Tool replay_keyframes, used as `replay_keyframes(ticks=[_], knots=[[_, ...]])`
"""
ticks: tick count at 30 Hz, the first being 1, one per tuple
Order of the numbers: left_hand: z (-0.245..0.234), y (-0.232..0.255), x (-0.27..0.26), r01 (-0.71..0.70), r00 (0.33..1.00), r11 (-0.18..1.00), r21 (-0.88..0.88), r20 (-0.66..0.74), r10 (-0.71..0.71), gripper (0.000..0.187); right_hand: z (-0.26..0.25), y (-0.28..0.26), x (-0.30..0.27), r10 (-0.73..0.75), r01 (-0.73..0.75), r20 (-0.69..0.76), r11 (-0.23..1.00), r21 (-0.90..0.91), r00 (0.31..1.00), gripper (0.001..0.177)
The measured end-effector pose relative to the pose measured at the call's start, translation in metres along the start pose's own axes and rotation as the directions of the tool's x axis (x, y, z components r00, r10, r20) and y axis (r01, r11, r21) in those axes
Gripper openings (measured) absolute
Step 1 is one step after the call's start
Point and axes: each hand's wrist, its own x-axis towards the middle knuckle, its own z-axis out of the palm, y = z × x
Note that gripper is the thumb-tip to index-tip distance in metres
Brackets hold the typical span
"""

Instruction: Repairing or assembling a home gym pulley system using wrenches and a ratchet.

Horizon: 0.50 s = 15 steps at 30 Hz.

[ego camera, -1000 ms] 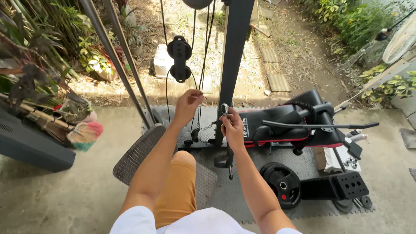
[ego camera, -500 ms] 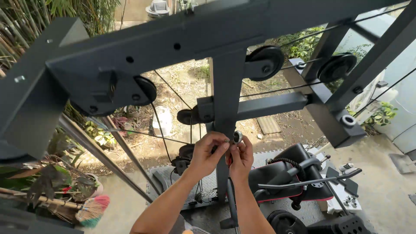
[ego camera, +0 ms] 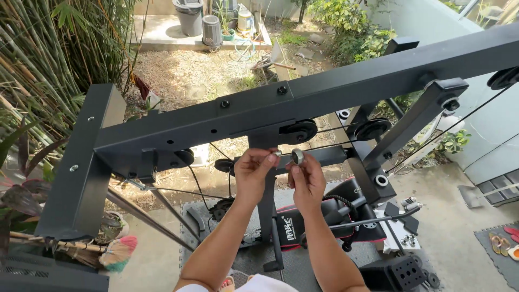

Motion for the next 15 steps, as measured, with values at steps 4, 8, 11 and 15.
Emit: replay_keyframes(ticks=[4, 8, 11, 15], knots=[[0.01, 0.011, -0.001, 0.008, 0.998, 0.999, -0.037, -0.064, -0.01, 0.012, 0.008, -0.009, 0.01, -0.005, 0.006, 0.051, 1.0, -0.016, 0.999, 0.039], [0.013, 0.019, 0.0, 0.008, 0.999, 0.999, -0.038, -0.039, -0.01, 0.011, 0.019, -0.016, 0.014, -0.031, 0.035, 0.05, 0.996, -0.079, 0.998, 0.038], [0.009, 0.021, -0.006, -0.01, 1.0, 1.0, -0.018, 0.005, 0.01, 0.01, 0.02, -0.021, 0.011, -0.067, 0.073, 0.051, 0.989, -0.131, 0.996, 0.037], [0.01, 0.035, -0.008, -0.102, 0.993, 0.995, 0.015, 0.058, 0.1, 0.011, 0.021, -0.026, 0.014, -0.108, 0.121, 0.067, 0.968, -0.221, 0.992, 0.034]])
